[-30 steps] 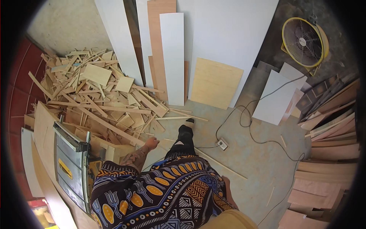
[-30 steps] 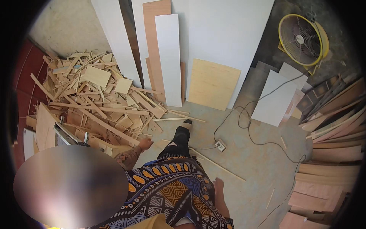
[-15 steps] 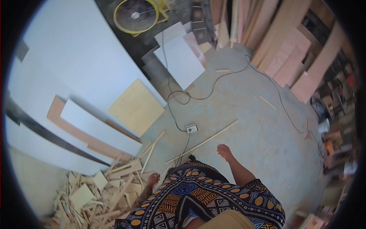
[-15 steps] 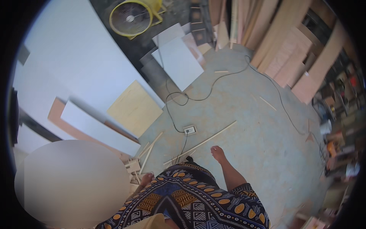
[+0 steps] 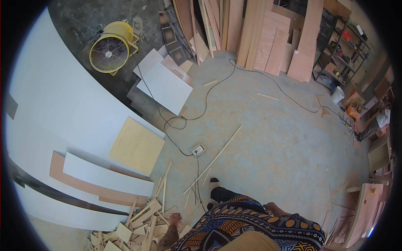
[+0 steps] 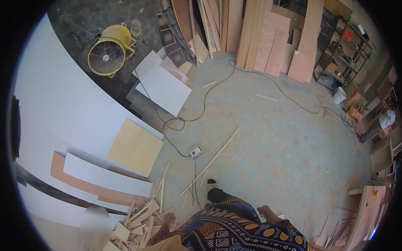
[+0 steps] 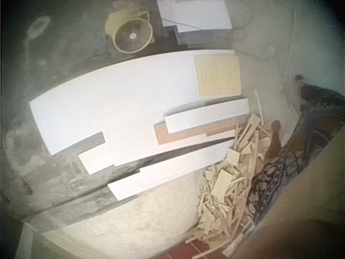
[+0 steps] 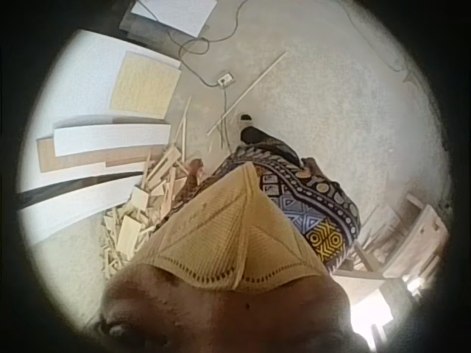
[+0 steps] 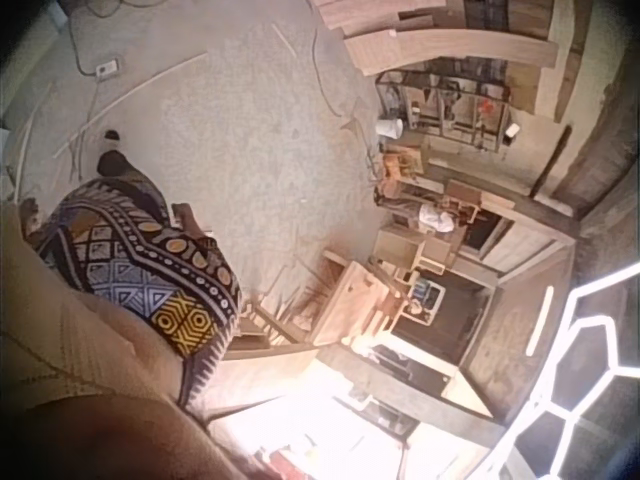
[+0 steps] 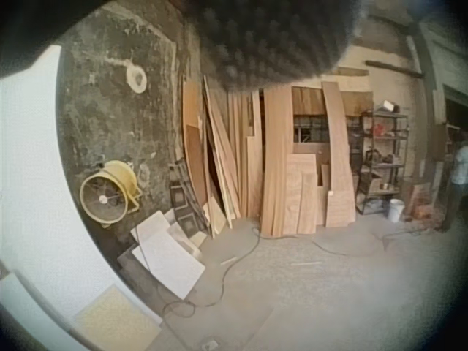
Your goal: The person moves a large wooden board, cuts a smaller piece on a table saw, and then adjusts the saw's fence before plugging a cord into an outlet.
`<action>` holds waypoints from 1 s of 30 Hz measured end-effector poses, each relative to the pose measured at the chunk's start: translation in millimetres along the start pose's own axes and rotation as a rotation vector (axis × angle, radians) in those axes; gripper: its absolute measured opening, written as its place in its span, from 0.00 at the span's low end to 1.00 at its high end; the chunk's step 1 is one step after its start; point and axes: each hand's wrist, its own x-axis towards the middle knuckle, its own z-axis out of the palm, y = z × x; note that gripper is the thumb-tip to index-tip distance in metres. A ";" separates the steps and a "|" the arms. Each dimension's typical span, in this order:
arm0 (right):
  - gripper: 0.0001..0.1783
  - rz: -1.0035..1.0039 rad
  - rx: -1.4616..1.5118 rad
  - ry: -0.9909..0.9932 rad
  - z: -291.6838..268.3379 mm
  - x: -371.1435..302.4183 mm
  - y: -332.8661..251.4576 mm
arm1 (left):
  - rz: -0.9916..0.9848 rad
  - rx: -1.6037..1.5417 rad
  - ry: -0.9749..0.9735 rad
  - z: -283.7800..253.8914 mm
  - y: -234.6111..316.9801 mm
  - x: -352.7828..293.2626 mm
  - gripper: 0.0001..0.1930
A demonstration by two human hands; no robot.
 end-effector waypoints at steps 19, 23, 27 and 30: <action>0.21 -0.419 0.490 0.012 -286.3 131.4 -61.5 | 0.226 1.658 -0.301 305.2 146.8 44.8 0.17; 0.15 -0.128 0.499 -0.023 -371.6 193.3 -12.2 | 0.533 0.661 -0.190 418.8 242.7 117.6 0.15; 0.07 -0.107 0.580 0.023 -456.0 244.1 15.5 | 0.203 0.163 -0.039 573.8 346.3 148.7 0.20; 0.07 -0.074 0.876 0.141 -495.0 255.4 -23.5 | 0.270 0.521 -0.090 630.6 401.1 161.5 0.23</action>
